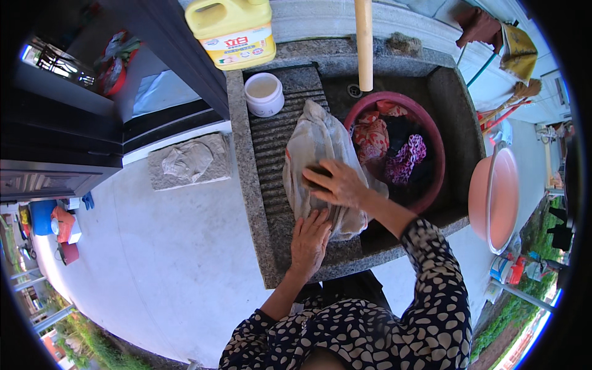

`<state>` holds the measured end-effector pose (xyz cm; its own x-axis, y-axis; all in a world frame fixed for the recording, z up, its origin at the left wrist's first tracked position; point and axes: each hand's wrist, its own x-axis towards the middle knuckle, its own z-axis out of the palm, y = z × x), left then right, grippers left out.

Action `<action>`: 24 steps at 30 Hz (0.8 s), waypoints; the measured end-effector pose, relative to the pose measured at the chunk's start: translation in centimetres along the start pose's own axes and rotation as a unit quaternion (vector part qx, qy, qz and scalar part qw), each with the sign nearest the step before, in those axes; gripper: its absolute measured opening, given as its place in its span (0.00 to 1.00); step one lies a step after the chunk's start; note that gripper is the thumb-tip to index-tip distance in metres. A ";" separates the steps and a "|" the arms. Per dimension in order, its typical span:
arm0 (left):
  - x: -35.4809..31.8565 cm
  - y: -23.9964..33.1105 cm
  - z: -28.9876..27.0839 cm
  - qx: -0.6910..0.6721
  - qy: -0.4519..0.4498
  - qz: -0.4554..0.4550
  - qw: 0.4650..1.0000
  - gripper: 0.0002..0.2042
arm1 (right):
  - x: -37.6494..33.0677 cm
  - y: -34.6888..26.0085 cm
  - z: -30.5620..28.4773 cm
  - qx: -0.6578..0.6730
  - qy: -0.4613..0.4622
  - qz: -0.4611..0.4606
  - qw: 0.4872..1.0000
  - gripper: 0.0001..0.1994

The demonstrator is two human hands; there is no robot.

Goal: The person places a pink basin into a stone washbasin and turns on the tap to fill it with water. They add several pieces of clothing to the basin, then use a brush and a small container of detergent to scrub the items against the washboard. The person repeatedly scrubs, rinses, and wrings the clothes by hand.

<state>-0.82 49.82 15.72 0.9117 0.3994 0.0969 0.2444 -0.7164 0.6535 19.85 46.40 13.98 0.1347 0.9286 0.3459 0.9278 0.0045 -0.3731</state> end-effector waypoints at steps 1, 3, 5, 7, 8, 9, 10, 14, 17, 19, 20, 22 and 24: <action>0.1 0.2 0.1 -0.003 -0.003 0.002 1.000 0.08 | 1.2 2.2 0.2 -0.028 0.008 -0.001 1.000 0.23; 0.3 0.7 0.4 -0.001 -0.007 0.005 1.000 0.07 | 3.5 6.5 1.5 -0.063 0.051 0.078 0.994 0.23; 0.5 0.8 0.5 0.023 0.004 0.010 1.000 0.08 | 5.7 8.2 1.6 -0.086 0.084 0.119 0.986 0.26; 0.4 0.7 0.5 0.036 0.010 0.011 0.999 0.08 | 6.2 8.3 1.9 -0.085 0.084 0.143 0.982 0.28; 0.3 0.6 0.4 0.043 0.013 0.007 0.999 0.08 | 6.0 7.4 2.0 -0.080 0.043 0.177 0.980 0.29; 0.5 0.4 0.2 0.053 0.022 0.003 0.998 0.08 | 6.2 6.1 1.4 -0.073 0.079 0.146 0.983 0.30; 0.5 0.1 0.1 0.060 0.022 0.004 0.998 0.08 | 6.4 4.5 -0.1 -0.086 0.140 0.143 0.976 0.29; 2.6 1.5 -0.7 0.012 -0.001 -0.008 1.000 0.10 | -1.3 9.3 2.2 0.227 0.312 0.336 0.859 0.19; 4.7 2.2 -0.6 0.032 0.013 -0.025 0.999 0.12 | -3.8 12.0 -0.6 0.597 0.259 0.461 0.604 0.17; 6.8 3.0 1.1 0.065 0.057 0.031 0.996 0.13 | -4.2 13.9 -0.5 0.732 0.276 0.407 0.472 0.17; 7.8 3.3 2.0 0.051 0.051 0.040 0.997 0.14 | -4.8 14.6 0.7 0.721 0.281 0.434 0.461 0.18; 9.5 3.4 3.8 0.025 0.040 0.053 0.997 0.16 | -6.6 15.3 3.7 0.712 0.344 0.456 0.409 0.19; 11.3 4.3 5.6 0.027 0.022 0.060 0.998 0.20 | -11.9 19.0 7.5 0.709 0.389 0.453 0.376 0.19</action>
<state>12.37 48.01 15.40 0.9206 0.3324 0.2050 0.1533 -0.7903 0.5933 33.23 38.17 -3.69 0.7445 0.4001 -0.5345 -0.6644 0.5229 -0.5340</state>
